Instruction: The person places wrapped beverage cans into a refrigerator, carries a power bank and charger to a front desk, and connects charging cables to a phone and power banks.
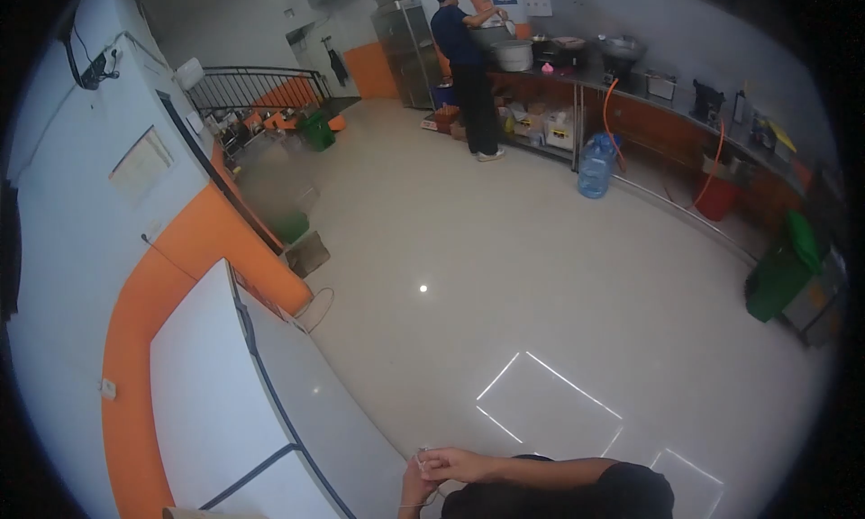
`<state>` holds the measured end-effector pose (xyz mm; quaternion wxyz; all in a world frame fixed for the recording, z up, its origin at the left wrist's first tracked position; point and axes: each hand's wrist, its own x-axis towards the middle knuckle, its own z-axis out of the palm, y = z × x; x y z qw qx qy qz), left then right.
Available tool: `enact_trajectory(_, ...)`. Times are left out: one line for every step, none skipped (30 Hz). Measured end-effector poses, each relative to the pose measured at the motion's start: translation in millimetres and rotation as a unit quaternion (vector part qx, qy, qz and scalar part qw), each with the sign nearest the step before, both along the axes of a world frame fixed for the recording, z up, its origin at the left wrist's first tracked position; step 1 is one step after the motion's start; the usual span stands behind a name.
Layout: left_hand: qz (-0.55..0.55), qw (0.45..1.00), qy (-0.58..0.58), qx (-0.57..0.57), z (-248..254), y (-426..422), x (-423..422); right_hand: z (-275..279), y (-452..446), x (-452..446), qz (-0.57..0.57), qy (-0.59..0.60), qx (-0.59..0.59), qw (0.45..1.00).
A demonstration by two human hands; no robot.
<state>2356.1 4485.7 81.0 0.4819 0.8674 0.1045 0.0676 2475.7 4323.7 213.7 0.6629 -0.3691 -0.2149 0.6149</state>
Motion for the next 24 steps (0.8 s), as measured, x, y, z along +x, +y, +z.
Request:
enact_trajectory(0.046, 0.999, 0.016, 0.009, 45, -9, 6, 0, 2, -2, -0.021, 0.003, -0.006, 1.0)
enact_trajectory(0.07, 0.997, 0.02, -0.003, 49, -8, 9, -1, 5, 0, -0.042, 0.002, -0.011, 0.999)
enact_trajectory(0.095, 0.995, 0.023, -0.019, 50, -9, 13, -7, 9, 3, -0.055, -0.023, -0.012, 0.998)
enact_trajectory(0.121, 0.991, 0.03, -0.038, 47, -11, 13, -14, 16, 3, -0.091, -0.049, -0.008, 0.995)
enact_trajectory(0.099, 0.981, -0.002, -0.168, 33, -5, 18, -22, 25, 3, -0.126, -0.073, -0.008, 0.989)
enact_trajectory(0.104, 0.978, -0.005, -0.178, 22, -6, 12, -29, 32, 5, -0.161, -0.096, -0.008, 0.982)
enact_trajectory(0.108, 0.976, -0.009, -0.189, 44, -14, 13, -33, 38, 10, -0.176, -0.169, -0.012, 0.97)
enact_trajectory(0.113, 0.973, -0.01, -0.2, 62, -20, 14, -37, 44, 15, -0.19, -0.24, -0.016, 0.952)
enact_trajectory(0.148, 0.957, 0.015, -0.248, 68, -24, 13, -37, 48, 15, -0.203, -0.308, -0.02, 0.929)
enact_trajectory(0.183, 0.937, 0.04, -0.294, 73, -28, 10, -29, 49, 16, -0.192, -0.321, -0.031, 0.927)
enact_trajectory(0.218, 0.913, 0.064, -0.339, 79, -33, 9, -17, 49, 19, -0.182, -0.335, -0.041, 0.924)
enact_trajectory(0.234, 0.893, 0.047, -0.381, 85, -38, 9, -11, 49, 20, -0.172, -0.351, -0.051, 0.919)
enact_trajectory(0.25, 0.871, 0.03, -0.421, 92, -44, 9, -13, 50, 17, -0.166, -0.358, -0.057, 0.917)
enact_trajectory(0.266, 0.847, 0.012, -0.461, 95, -49, 8, -18, 50, 15, -0.159, -0.366, -0.062, 0.915)
enact_trajectory(0.274, 0.835, 0.024, -0.476, 93, -49, 2, -22, 51, 12, -0.152, -0.375, -0.067, 0.912)
enact_trajectory(0.281, 0.824, 0.036, -0.491, 92, -48, -3, -25, 50, 7, -0.174, -0.395, -0.063, 0.9)
enact_trajectory(0.287, 0.812, 0.047, -0.506, 90, -48, -7, -29, 49, 1, -0.196, -0.414, -0.058, 0.887)
enact_trajectory(0.274, 0.819, 0.033, -0.504, 89, -51, -10, -34, 48, -6, -0.218, -0.433, -0.054, 0.873)
enact_trajectory(0.26, 0.824, 0.018, -0.502, 90, -55, -13, -41, 47, -11, -0.215, -0.421, -0.065, 0.879)
enact_trajectory(0.246, 0.83, 0.002, -0.501, 95, -60, -14, -47, 46, -14, -0.212, -0.409, -0.076, 0.884)
enact_trajectory(0.231, 0.835, -0.015, -0.499, 98, -65, -15, -54, 45, -14, -0.208, -0.398, -0.086, 0.889)
enact_trajectory(0.216, 0.84, -0.032, -0.497, 102, -69, -16, -55, 43, -13, -0.207, -0.4, -0.095, 0.888)
enact_trajectory(0.203, 0.844, -0.048, -0.495, 106, -74, -17, -57, 41, -13, -0.205, -0.401, -0.103, 0.887)
enact_trajectory(0.184, 0.862, -0.017, -0.472, 109, -75, -19, -60, 38, -13, -0.201, -0.402, -0.112, 0.886)
